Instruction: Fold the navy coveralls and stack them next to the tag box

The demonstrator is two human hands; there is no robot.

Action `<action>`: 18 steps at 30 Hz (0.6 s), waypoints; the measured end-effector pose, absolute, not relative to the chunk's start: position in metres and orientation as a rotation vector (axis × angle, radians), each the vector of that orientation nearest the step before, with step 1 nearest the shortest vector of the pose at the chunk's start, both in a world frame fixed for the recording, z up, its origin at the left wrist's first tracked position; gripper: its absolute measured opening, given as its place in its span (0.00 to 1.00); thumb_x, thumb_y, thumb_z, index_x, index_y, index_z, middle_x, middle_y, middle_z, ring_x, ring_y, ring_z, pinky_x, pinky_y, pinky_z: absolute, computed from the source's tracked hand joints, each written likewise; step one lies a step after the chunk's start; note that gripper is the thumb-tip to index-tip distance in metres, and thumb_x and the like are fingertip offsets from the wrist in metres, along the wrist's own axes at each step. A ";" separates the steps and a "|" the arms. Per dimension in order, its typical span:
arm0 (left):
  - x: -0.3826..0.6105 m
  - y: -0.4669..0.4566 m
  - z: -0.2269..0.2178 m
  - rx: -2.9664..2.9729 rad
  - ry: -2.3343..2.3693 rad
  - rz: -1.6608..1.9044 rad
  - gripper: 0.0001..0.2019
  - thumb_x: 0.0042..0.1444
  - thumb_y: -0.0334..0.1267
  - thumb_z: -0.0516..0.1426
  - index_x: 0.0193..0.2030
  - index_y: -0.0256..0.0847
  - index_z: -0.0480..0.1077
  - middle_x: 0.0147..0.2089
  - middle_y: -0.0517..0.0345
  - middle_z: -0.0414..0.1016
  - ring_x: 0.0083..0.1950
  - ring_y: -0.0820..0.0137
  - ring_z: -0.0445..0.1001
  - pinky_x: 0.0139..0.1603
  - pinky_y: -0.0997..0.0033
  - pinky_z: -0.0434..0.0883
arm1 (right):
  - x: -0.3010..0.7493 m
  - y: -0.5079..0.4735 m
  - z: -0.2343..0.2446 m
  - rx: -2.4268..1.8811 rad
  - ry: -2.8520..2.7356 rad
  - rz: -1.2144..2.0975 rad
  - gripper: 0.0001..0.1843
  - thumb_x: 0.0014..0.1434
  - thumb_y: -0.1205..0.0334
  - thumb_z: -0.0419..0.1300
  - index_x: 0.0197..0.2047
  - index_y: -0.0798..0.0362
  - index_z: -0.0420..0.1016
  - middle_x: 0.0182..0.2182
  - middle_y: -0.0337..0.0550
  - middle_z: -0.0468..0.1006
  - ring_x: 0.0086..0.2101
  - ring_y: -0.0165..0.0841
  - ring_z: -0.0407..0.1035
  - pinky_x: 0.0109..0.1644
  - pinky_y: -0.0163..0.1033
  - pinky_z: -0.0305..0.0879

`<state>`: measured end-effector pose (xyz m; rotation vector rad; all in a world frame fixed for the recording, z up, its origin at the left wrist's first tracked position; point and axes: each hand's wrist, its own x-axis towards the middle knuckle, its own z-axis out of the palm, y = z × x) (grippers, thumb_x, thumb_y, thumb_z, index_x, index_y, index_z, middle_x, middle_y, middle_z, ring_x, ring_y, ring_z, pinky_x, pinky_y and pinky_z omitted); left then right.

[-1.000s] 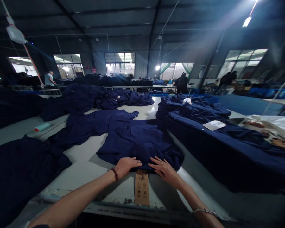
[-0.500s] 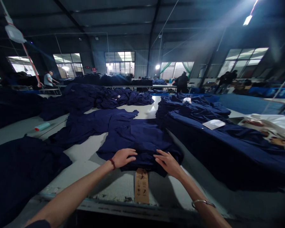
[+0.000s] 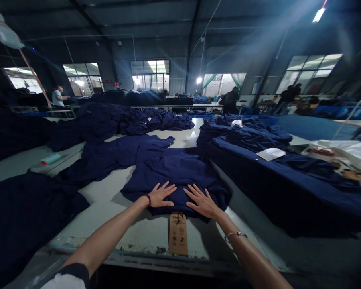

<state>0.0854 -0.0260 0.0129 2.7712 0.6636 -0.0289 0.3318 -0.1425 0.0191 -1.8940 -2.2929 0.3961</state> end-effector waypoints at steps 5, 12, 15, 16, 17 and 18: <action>0.084 -0.036 0.027 2.796 0.649 0.131 0.33 0.57 0.59 0.52 0.67 0.56 0.50 0.71 0.56 0.49 0.71 0.53 0.42 0.64 0.37 0.41 | 0.331 -0.149 0.028 -1.848 -2.271 0.341 0.31 0.62 0.38 0.42 0.66 0.33 0.50 0.69 0.37 0.44 0.66 0.41 0.36 0.63 0.67 0.27; 0.062 -0.056 0.042 2.908 0.490 0.178 0.35 0.47 0.57 0.62 0.60 0.43 0.67 0.57 0.46 0.67 0.55 0.56 0.67 0.55 0.62 0.65 | 0.336 -0.166 0.040 -1.648 -2.437 0.212 0.36 0.49 0.40 0.62 0.60 0.41 0.66 0.56 0.49 0.67 0.54 0.45 0.61 0.59 0.54 0.55; 0.064 -0.057 0.044 2.974 0.604 0.093 0.29 0.47 0.47 0.64 0.57 0.44 0.69 0.52 0.49 0.70 0.50 0.59 0.70 0.50 0.65 0.68 | 0.334 -0.165 0.041 -1.678 -2.450 0.194 0.31 0.53 0.50 0.61 0.60 0.43 0.65 0.51 0.47 0.72 0.50 0.42 0.66 0.56 0.48 0.59; 0.067 -0.057 0.045 2.985 0.631 0.067 0.26 0.48 0.42 0.63 0.56 0.45 0.70 0.50 0.51 0.71 0.49 0.60 0.71 0.49 0.66 0.68 | 0.333 -0.163 0.042 -1.694 -2.440 0.188 0.29 0.56 0.53 0.58 0.61 0.44 0.65 0.49 0.47 0.74 0.49 0.41 0.67 0.55 0.45 0.60; 0.070 -0.057 0.047 2.995 0.660 0.047 0.22 0.49 0.39 0.61 0.54 0.45 0.71 0.49 0.52 0.72 0.47 0.62 0.72 0.48 0.68 0.69 | 0.332 -0.162 0.043 -1.720 -2.427 0.179 0.27 0.58 0.56 0.55 0.61 0.45 0.64 0.48 0.47 0.75 0.48 0.40 0.69 0.53 0.43 0.61; 0.073 -0.057 0.049 3.000 0.696 0.036 0.19 0.50 0.37 0.59 0.51 0.46 0.72 0.47 0.54 0.73 0.47 0.62 0.72 0.47 0.69 0.69 | 0.330 -0.161 0.044 -1.757 -2.408 0.165 0.26 0.59 0.58 0.53 0.61 0.45 0.63 0.46 0.46 0.77 0.46 0.39 0.70 0.51 0.41 0.62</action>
